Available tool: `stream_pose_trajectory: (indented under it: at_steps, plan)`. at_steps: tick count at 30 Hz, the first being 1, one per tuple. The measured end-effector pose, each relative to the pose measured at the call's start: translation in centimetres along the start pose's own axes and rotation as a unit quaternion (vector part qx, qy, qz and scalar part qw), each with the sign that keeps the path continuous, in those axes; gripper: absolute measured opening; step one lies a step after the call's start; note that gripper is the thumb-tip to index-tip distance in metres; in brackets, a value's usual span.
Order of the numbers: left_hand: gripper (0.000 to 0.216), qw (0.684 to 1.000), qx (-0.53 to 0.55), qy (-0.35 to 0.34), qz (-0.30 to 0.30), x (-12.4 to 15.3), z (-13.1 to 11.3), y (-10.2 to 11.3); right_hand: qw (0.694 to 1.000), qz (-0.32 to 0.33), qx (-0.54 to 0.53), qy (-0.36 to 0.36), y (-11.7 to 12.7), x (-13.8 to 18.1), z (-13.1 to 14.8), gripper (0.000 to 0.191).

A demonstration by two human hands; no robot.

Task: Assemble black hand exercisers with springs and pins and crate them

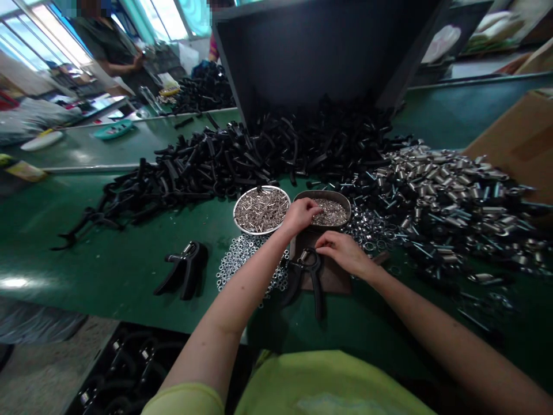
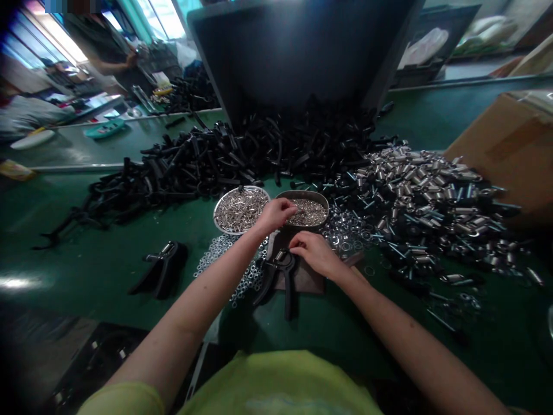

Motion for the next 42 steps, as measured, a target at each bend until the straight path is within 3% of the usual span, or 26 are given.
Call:
stream_pose_trajectory:
  at_steps: [4, 8, 11, 15, 20, 26, 29, 32, 35, 39, 42]
  plan:
    - [0.013, 0.99, 0.127, 0.063, 0.009, 3.4, 1.4, 2.3, 0.998, 0.004, 0.031, 0.046, -1.3, -0.6, 0.8, 0.009]
    - [0.019, 0.919, 0.336, 0.208, -0.009, 7.6, 5.1, 4.4, 0.996, 0.017, 0.056, 0.06, -1.8, -1.0, 0.8, 0.008]
    - [0.029, 0.894, 0.367, 0.256, -0.025, 10.1, 7.4, 5.1, 0.995, 0.027, 0.072, 0.066, -2.0, -1.0, 0.9, 0.008]
    - [0.036, 0.894, 0.356, 0.272, -0.033, 12.2, 8.9, 5.5, 0.991, 0.046, 0.107, 0.073, -2.4, -0.8, 1.2, 0.009]
    - [0.028, 0.928, 0.295, 0.225, -0.03, 13.1, 8.2, 5.6, 0.981, 0.062, 0.17, 0.064, -2.7, -0.9, 1.5, 0.009]
    - [0.005, 0.99, 0.139, 0.022, -0.027, 13.3, 4.2, 4.5, 0.971, 0.083, 0.223, 0.026, -3.0, -1.9, 1.7, 0.004]
    - [0.003, 0.997, 0.072, -0.018, -0.011, 13.7, 3.1, 3.2, 0.971, 0.086, 0.223, 0.024, -2.9, -1.5, 1.5, 0.006]
    - [0.004, 0.998, 0.05, -0.026, -0.018, 13.9, 2.7, 2.7, 0.974, 0.055, 0.218, 0.037, -1.2, 0.7, 1.0, 0.018]
    - [0.006, 0.997, 0.067, -0.024, -0.016, 13.9, 2.7, 2.6, 0.966, -0.028, 0.251, 0.044, 3.2, 4.9, -0.4, 0.02]
    - [0.008, 0.994, 0.105, -0.001, -0.007, 13.8, 3.0, 2.5, 0.912, -0.091, 0.398, -0.023, 8.9, 12.4, -4.0, 0.026]
    - [0.008, 0.992, 0.122, 0.024, -0.006, 13.7, 3.2, 2.3, 0.891, -0.095, 0.434, -0.096, 10.5, 16.6, -6.6, 0.03]
Point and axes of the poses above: each hand's wrist, its own x-axis away from the middle knuckle, its own y-axis out of the back of the hand, z = x × y, the point moved 8 cm from there along -x, towards the middle knuckle, and after that the axes turned 14 degrees about -z, right-handed, at the moved point
